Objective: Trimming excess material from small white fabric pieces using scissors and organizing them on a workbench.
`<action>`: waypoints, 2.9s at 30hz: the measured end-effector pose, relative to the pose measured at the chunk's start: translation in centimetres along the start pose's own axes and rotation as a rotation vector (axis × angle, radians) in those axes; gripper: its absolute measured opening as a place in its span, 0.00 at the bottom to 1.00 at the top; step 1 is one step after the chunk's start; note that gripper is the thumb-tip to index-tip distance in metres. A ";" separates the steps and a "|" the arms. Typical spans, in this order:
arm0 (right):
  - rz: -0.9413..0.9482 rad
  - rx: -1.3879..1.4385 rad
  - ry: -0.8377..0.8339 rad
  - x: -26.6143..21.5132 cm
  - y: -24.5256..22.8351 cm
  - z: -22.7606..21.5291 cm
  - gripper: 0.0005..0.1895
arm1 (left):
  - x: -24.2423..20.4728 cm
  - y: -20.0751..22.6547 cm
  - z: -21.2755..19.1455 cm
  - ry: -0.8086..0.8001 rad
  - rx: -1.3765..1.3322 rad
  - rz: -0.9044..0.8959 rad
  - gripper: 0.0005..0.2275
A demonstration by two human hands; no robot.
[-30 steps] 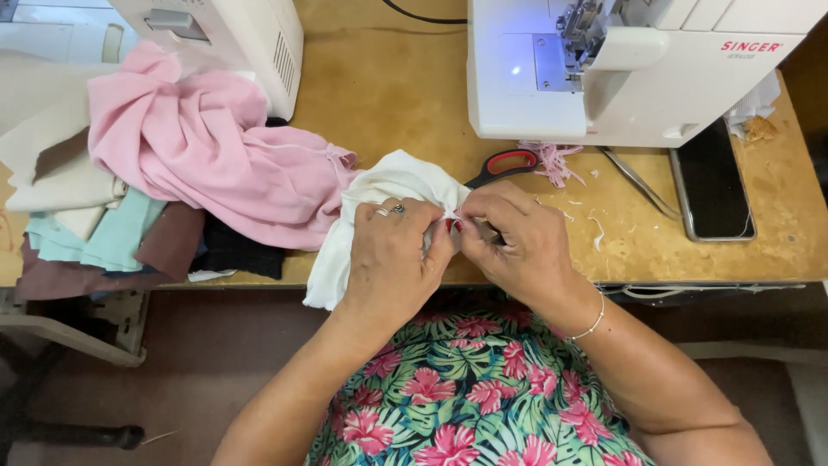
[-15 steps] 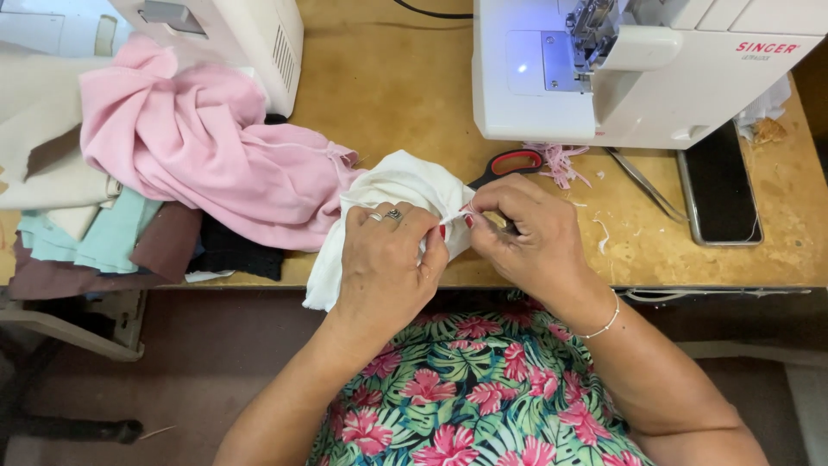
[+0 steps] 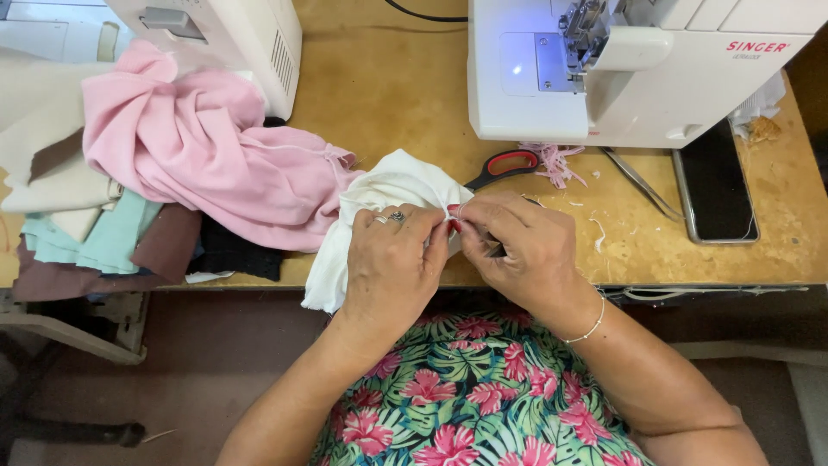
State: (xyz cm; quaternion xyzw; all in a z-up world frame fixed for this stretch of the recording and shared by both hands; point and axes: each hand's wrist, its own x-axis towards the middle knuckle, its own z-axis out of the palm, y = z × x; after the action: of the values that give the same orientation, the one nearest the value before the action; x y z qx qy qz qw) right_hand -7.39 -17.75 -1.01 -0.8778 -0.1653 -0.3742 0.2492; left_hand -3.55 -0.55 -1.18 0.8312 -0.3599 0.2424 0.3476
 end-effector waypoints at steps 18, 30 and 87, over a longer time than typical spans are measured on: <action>0.436 -0.113 -0.414 1.1 0.8 -2.7 0.18 | -0.6 -0.5 -3.2 -0.003 -0.719 -0.325 0.04; 0.110 -0.494 -0.515 -3.1 6.1 -2.8 0.19 | 8.8 -0.9 -12.2 0.402 -0.961 -0.050 0.06; 0.430 0.402 0.271 -1.3 -6.4 -8.7 0.05 | 0.6 9.0 -2.2 0.338 -0.476 -0.004 0.04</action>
State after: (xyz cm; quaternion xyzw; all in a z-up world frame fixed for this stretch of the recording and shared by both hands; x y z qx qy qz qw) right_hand -16.32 -17.56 5.24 -0.7680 -0.0121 -0.3864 0.5107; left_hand -10.47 -3.66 4.26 0.6747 -0.3422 0.2853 0.5884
